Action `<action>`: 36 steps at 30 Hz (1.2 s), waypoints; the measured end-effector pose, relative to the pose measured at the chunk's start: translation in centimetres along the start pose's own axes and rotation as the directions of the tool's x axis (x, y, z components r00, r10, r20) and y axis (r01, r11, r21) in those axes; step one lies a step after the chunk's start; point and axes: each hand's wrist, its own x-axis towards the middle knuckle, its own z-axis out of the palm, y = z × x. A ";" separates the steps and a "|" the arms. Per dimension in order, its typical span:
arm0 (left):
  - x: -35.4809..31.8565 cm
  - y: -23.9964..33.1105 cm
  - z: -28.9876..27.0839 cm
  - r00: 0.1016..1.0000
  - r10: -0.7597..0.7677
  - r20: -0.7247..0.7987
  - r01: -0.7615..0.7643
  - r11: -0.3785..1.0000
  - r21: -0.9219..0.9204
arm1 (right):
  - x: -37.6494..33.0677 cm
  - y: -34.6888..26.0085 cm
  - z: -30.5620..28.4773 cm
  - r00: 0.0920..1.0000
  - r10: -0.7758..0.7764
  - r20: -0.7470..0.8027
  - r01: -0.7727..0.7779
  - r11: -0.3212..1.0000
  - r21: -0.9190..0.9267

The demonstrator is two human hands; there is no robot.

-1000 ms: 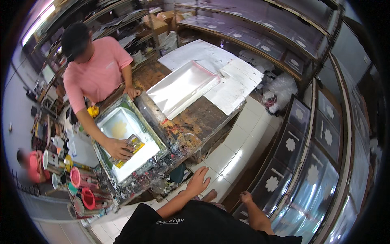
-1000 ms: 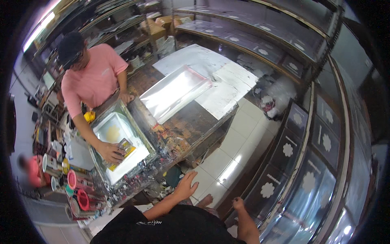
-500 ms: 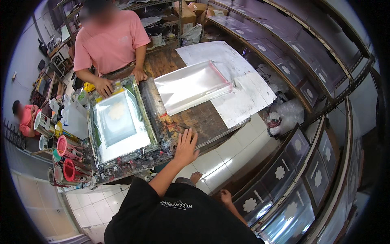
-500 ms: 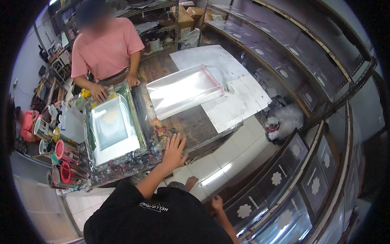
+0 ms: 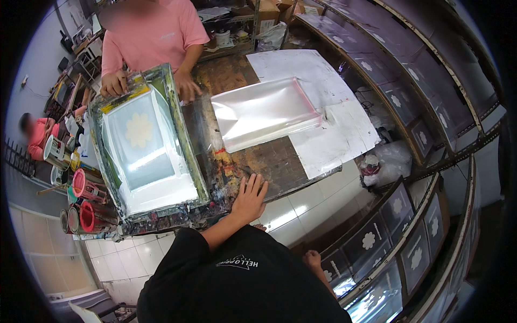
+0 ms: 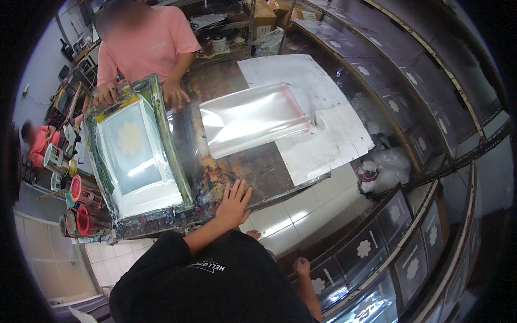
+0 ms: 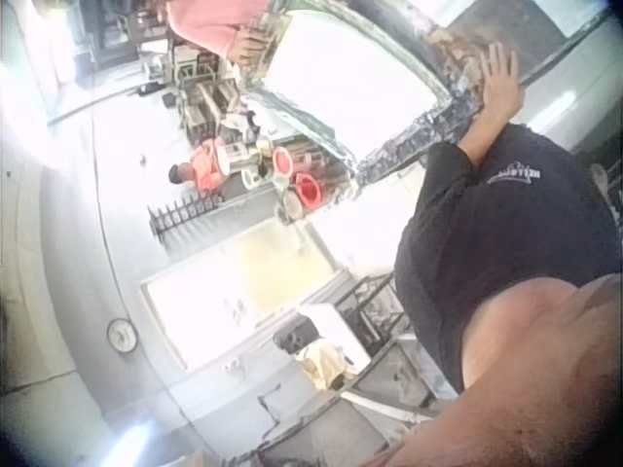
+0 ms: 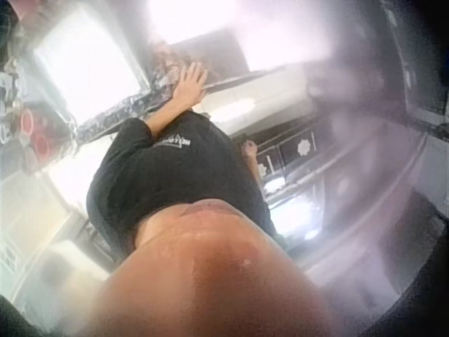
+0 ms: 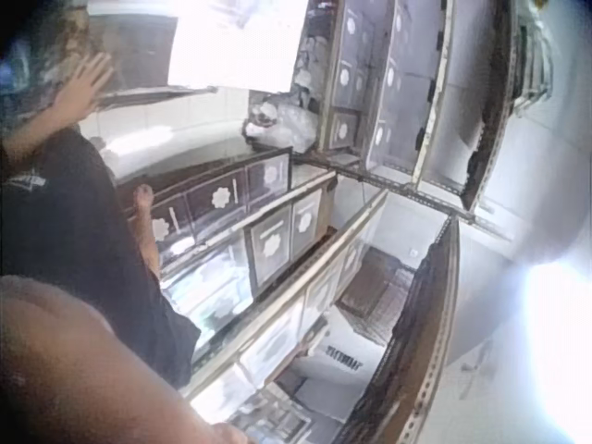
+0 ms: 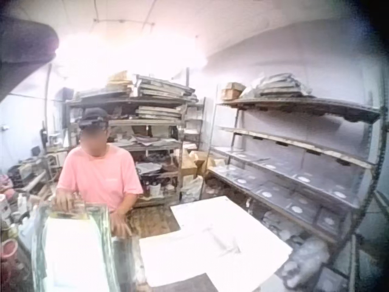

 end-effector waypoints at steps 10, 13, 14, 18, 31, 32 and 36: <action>0.1 -0.2 0.1 0.999 -0.042 -0.020 0.038 0.987 -0.159 | 3.6 -9.6 7.1 0.989 -0.080 0.127 0.106 0.971 -0.214; 0.1 -0.7 0.3 0.997 -0.043 -0.068 0.024 0.963 -0.267 | 2.6 -9.6 7.8 0.988 -0.025 0.153 0.060 0.971 -0.231; 0.2 -0.8 0.3 0.996 -0.044 -0.084 0.015 0.950 -0.311 | 2.1 -9.4 7.7 0.987 -0.003 0.158 0.040 0.971 -0.234; 2.3 -0.9 -2.2 0.980 -0.155 -0.124 0.066 0.843 -0.533 | -1.0 -8.8 5.3 0.992 -0.025 0.126 0.088 0.848 -0.523; 12.5 -5.1 -2.7 0.989 -0.047 -0.142 0.084 0.959 0.270 | -3.2 0.4 3.1 0.990 0.126 -0.055 -0.129 0.991 -0.039; 12.9 -5.4 -1.6 0.990 -0.017 -0.140 0.056 0.959 0.277 | -3.5 0.4 3.6 0.992 0.115 -0.060 -0.119 0.991 -0.063; 13.3 -2.1 -2.3 0.967 0.153 -0.202 -0.124 0.981 0.150 | -4.6 -1.5 6.9 0.990 -0.034 -0.136 0.041 0.998 0.052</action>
